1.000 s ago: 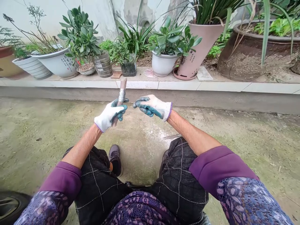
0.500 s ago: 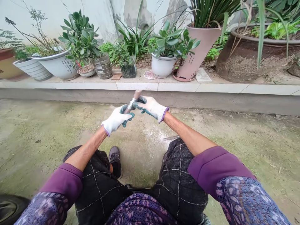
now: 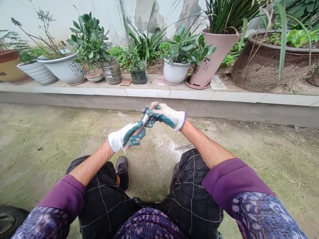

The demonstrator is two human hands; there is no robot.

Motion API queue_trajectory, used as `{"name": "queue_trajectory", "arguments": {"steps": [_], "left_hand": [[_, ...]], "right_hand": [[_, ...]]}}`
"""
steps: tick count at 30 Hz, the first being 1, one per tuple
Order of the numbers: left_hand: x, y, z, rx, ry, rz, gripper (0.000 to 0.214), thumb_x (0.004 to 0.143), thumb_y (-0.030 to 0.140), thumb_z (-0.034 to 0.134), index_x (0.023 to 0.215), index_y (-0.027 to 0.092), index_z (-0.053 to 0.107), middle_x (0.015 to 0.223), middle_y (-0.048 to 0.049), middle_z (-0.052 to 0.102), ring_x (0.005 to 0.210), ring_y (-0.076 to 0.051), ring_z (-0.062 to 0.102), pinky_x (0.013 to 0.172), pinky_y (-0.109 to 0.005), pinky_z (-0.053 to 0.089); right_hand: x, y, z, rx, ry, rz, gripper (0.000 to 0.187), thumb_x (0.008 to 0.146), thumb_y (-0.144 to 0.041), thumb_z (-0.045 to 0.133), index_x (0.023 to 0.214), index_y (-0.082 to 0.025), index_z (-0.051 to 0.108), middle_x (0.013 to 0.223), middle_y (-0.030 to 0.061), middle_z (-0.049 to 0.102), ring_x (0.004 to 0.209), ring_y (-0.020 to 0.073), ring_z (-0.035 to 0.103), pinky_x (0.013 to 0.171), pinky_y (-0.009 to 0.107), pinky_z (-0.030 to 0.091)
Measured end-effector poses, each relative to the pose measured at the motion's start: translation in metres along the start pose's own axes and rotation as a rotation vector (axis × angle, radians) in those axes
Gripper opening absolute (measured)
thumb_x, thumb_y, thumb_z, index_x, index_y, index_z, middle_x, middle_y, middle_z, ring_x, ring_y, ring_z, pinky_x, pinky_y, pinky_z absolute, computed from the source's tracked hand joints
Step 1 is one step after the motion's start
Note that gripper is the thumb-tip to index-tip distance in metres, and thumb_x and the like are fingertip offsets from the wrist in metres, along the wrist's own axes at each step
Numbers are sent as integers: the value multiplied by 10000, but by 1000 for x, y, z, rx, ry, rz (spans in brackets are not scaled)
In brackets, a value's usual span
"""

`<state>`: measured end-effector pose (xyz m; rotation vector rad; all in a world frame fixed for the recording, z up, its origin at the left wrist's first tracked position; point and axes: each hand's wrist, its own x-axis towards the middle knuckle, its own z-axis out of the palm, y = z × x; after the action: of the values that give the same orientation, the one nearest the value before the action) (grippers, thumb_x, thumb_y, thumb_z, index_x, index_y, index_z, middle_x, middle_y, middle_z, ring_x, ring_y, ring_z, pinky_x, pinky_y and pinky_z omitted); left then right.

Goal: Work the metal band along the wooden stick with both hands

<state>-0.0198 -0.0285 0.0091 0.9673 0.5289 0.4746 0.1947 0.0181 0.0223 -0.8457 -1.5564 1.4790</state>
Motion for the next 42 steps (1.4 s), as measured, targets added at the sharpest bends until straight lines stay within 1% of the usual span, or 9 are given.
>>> {"name": "queue_trajectory", "arguments": {"steps": [6,10,14,18,23,27,33,38,42], "left_hand": [[6,2,0,20,77,51,323,860,484,648,904,184,538,537,89,413,347,-24,207,316,-140,213],[4,15,-4,57,179,107,364,814,474,692,958,170,554,531,100,412,333,-22,216,305,-151,218],[0,25,-12,203,346,96,402,779,358,712,1099,155,579,538,106,423,333,-22,240,321,-163,227],[2,27,-18,614,564,77,385,788,264,663,1158,176,602,572,87,477,340,-35,303,332,-180,252],[17,19,-34,1351,651,-135,281,862,286,575,1085,145,672,726,-37,653,511,-123,561,502,-238,445],[24,-3,-40,1954,448,-377,267,902,202,506,1078,125,691,904,-175,726,844,-277,709,737,-354,521],[23,-40,-11,1931,83,-387,223,816,182,622,1015,191,721,795,-115,730,761,-263,709,710,-327,506],[16,-18,-2,1681,298,-90,311,878,367,572,1113,203,695,902,-62,743,792,-211,696,726,-283,507],[16,16,-25,1497,553,79,305,888,305,560,1131,160,673,1001,-64,744,896,-195,696,770,-257,512]], "right_hand": [[2,13,8,8,-160,221,421,701,-454,802,961,-158,655,974,100,719,794,194,679,564,280,573],[-3,15,19,-84,-366,354,406,679,-402,807,936,-140,634,846,88,713,648,170,666,449,242,530],[-9,5,23,-165,-187,348,286,790,-378,669,933,-130,662,515,-51,494,372,55,376,304,167,286],[-17,-13,29,-199,-117,301,261,839,-334,571,954,-122,670,503,-63,413,390,56,290,332,175,214],[-27,-22,43,-399,-149,253,226,797,-258,533,881,-114,684,543,-43,423,460,79,320,422,205,259],[-23,-12,36,-755,-186,165,242,795,-237,503,872,-157,718,659,-6,565,558,103,424,531,228,328],[-8,6,-8,-1186,-122,242,270,840,-248,490,929,-190,739,740,11,650,637,131,505,608,241,350],[-5,19,-28,-1168,-126,301,269,842,-247,493,925,-178,739,819,31,678,648,135,519,600,242,364],[-10,22,-5,-1169,-249,337,271,850,-251,482,936,-194,732,755,17,648,609,132,504,568,243,353]]}}
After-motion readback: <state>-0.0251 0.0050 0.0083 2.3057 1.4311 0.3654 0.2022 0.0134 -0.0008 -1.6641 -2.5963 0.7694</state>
